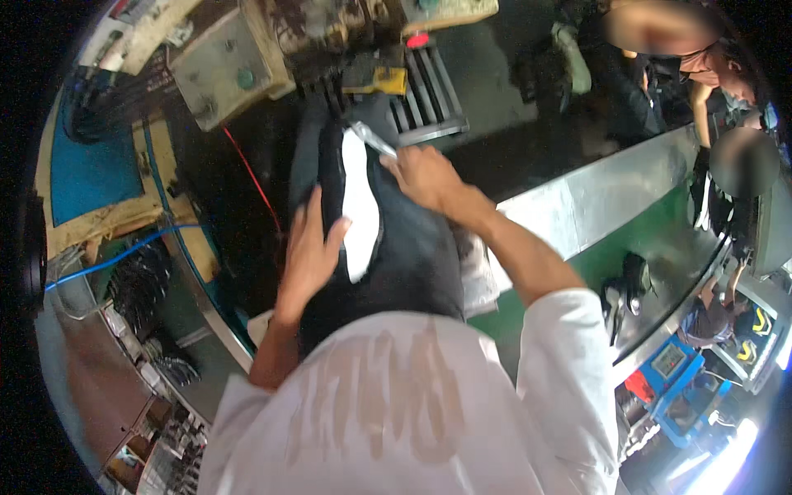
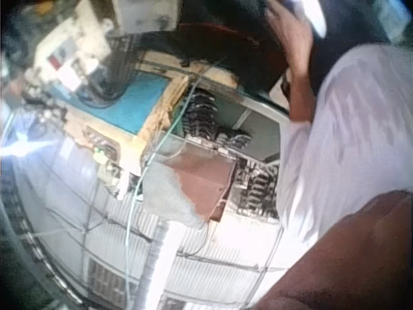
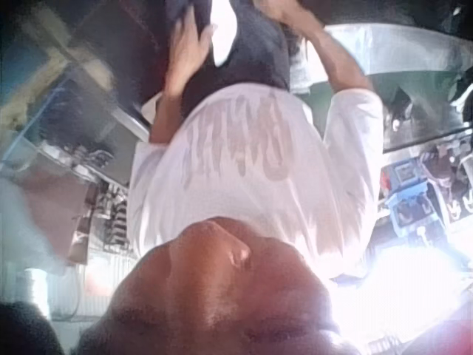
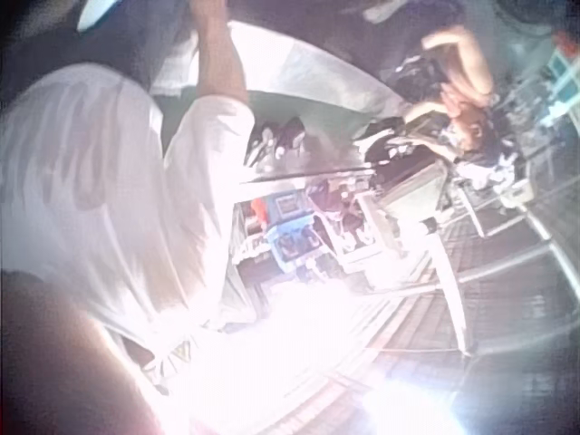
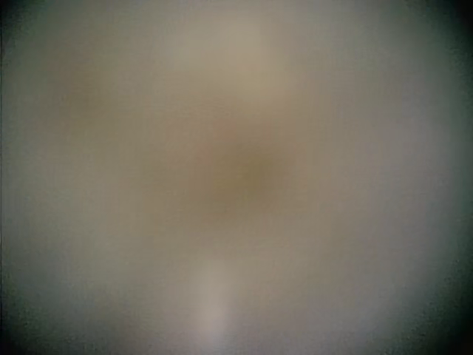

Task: Using a lasting machine and manual tools to shape and attach shoe uppers to the soles in a factory setting.

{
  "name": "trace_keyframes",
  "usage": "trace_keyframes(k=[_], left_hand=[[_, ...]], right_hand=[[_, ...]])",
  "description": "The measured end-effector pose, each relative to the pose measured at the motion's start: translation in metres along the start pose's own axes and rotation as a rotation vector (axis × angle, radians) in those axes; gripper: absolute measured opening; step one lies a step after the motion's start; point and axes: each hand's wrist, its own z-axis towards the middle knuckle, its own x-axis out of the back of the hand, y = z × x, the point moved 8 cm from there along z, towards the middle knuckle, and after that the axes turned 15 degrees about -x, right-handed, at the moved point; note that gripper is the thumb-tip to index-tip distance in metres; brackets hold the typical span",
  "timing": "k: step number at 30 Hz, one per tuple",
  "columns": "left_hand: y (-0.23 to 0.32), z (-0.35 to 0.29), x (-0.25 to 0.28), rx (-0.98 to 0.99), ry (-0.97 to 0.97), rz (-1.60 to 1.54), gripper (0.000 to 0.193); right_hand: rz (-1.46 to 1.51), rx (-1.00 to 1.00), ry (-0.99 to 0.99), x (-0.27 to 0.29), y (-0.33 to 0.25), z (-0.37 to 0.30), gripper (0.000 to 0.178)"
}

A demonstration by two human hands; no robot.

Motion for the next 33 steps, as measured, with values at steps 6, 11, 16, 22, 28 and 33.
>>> trace_keyframes(k=[6,11,16,22,28,33], left_hand=[[-0.003,-0.005,-0.023,0.072,0.238,-0.523,0.087],[0.048,0.019,-0.009,-0.297,0.085,-0.332,0.082],[0.116,0.053,-0.061,-0.493,-0.370,-0.330,0.076],[0.161,0.091,-0.192,-0.531,-0.886,-0.244,0.070],[0.160,0.105,-0.228,-0.546,-0.962,-0.057,0.076],[0.162,0.106,-0.223,-0.571,-0.951,-0.085,0.078]], right_hand=[[0.796,-0.383,-0.146,-0.014,0.058,-0.062,0.056],[0.782,-0.427,0.109,0.011,0.125,-0.150,0.058],[0.918,-0.736,0.265,0.016,0.204,-0.242,0.058],[0.847,-0.795,0.399,0.043,0.250,-0.312,0.059],[1.104,-0.708,0.889,0.053,0.250,-0.328,0.059],[0.927,-0.927,0.293,-0.011,0.270,-0.290,0.060]])
